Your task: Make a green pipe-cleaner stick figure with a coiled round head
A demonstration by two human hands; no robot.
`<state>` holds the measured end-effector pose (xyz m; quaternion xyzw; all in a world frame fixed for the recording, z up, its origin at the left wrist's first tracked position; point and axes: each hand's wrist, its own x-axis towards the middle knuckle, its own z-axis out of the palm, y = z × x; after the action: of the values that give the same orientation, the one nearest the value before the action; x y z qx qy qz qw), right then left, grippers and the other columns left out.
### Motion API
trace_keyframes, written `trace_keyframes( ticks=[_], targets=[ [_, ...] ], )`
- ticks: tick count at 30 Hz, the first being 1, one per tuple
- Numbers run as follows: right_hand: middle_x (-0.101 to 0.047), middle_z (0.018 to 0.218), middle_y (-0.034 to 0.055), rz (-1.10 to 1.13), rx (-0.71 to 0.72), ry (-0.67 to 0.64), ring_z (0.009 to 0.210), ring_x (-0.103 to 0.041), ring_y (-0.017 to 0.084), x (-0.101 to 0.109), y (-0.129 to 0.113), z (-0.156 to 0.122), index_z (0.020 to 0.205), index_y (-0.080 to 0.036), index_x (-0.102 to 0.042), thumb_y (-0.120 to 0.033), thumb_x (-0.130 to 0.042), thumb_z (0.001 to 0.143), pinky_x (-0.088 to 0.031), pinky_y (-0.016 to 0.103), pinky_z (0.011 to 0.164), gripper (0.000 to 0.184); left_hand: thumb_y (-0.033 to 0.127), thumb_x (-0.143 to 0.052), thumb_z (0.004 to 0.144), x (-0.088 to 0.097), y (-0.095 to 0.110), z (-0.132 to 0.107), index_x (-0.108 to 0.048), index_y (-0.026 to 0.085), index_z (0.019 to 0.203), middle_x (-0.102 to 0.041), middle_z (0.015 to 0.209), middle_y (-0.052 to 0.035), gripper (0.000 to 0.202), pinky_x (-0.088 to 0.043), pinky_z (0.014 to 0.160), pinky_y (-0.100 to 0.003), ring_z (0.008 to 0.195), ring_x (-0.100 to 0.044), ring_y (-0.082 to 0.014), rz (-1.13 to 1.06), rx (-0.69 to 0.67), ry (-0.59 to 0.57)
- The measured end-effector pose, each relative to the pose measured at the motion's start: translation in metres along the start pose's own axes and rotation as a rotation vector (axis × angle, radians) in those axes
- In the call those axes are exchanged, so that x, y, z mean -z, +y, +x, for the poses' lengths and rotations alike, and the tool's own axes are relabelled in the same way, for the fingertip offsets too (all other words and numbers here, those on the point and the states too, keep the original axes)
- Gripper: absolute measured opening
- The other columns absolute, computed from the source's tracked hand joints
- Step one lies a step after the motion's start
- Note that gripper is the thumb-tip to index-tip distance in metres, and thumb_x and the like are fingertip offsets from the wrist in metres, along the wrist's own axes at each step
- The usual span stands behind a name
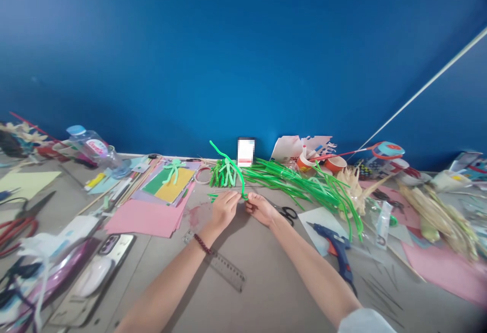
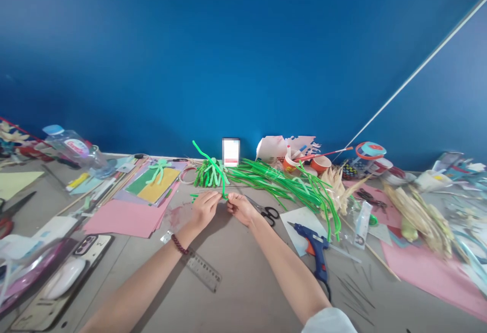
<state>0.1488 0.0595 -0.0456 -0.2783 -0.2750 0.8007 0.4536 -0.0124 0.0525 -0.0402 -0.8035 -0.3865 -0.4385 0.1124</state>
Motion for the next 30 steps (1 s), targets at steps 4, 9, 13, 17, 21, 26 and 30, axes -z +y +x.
trace_keyframes(
  ticks=[4,9,13,17,21,26,30],
  targets=[
    [-0.042,0.055,-0.0054,-0.001,0.011,-0.001,0.052,-0.036,0.007,-0.003,-0.001,-0.001,0.063,-0.017,-0.055,-0.028,-0.082,0.058,-0.024,0.022,0.048,0.030,0.010,-0.048,0.086,-0.002,-0.002,-0.002,-0.067,0.018,0.090,-0.071,0.084,-0.0068,0.021,-0.052,0.074,-0.030,0.079,-0.065,-0.0173,0.004,0.014,0.027],
    [-0.043,0.053,-0.0054,-0.007,0.024,0.002,0.052,-0.036,0.008,-0.007,-0.001,-0.003,0.062,-0.017,-0.055,-0.028,-0.082,0.058,-0.024,0.022,0.048,0.029,0.011,-0.047,0.086,-0.003,-0.001,-0.003,-0.068,0.019,0.090,-0.071,0.085,-0.0078,0.022,-0.053,0.075,-0.031,0.080,-0.066,-0.0179,-0.017,0.063,0.013],
    [-0.041,0.052,-0.0063,0.003,0.022,0.013,0.051,-0.035,0.007,-0.009,-0.001,-0.002,0.062,-0.017,-0.054,-0.028,-0.083,0.058,-0.025,0.021,0.048,0.031,0.013,-0.046,0.086,-0.005,0.000,-0.002,-0.067,0.020,0.090,-0.070,0.086,-0.0072,0.022,-0.053,0.076,-0.031,0.081,-0.065,-0.0172,-0.085,0.142,0.006],
    [-0.040,0.052,-0.0063,0.018,-0.001,0.032,0.050,-0.036,0.008,-0.009,-0.005,-0.001,0.064,-0.017,-0.054,-0.038,-0.075,0.067,-0.027,0.021,0.048,0.030,0.013,-0.046,0.087,-0.007,0.000,0.000,-0.063,0.019,0.091,-0.068,0.088,-0.0068,0.019,-0.052,0.077,-0.032,0.084,-0.063,-0.0175,-0.147,0.186,0.002],
    [-0.052,0.062,-0.0034,0.012,0.024,0.081,0.057,-0.046,0.010,-0.009,-0.005,-0.002,0.077,-0.019,-0.060,-0.037,-0.074,0.069,-0.033,0.022,0.051,0.024,0.012,-0.044,0.087,-0.007,-0.001,0.001,-0.060,0.019,0.093,-0.066,0.088,-0.0068,0.019,-0.049,0.076,-0.033,0.085,-0.060,-0.0185,-0.134,0.173,-0.012],
    [-0.052,0.064,-0.0038,-0.051,0.150,0.051,0.060,-0.050,0.010,-0.008,-0.002,-0.003,0.075,-0.020,-0.058,-0.033,-0.074,0.068,-0.037,0.022,0.052,0.021,0.006,-0.043,0.083,-0.002,-0.001,0.004,-0.060,0.019,0.096,-0.064,0.088,-0.0067,0.024,-0.045,0.075,-0.034,0.084,-0.059,-0.0198,-0.095,0.142,-0.065],
    [-0.051,0.066,-0.0040,-0.134,0.191,0.017,0.060,-0.051,0.010,-0.008,-0.002,-0.004,0.076,-0.020,-0.057,-0.032,-0.076,0.067,-0.041,0.023,0.053,0.023,0.002,-0.043,0.078,0.004,0.001,0.007,-0.059,0.020,0.096,-0.064,0.088,-0.0060,0.030,-0.043,0.078,-0.037,0.084,-0.057,-0.0206,-0.080,0.117,-0.121]
  ],
)
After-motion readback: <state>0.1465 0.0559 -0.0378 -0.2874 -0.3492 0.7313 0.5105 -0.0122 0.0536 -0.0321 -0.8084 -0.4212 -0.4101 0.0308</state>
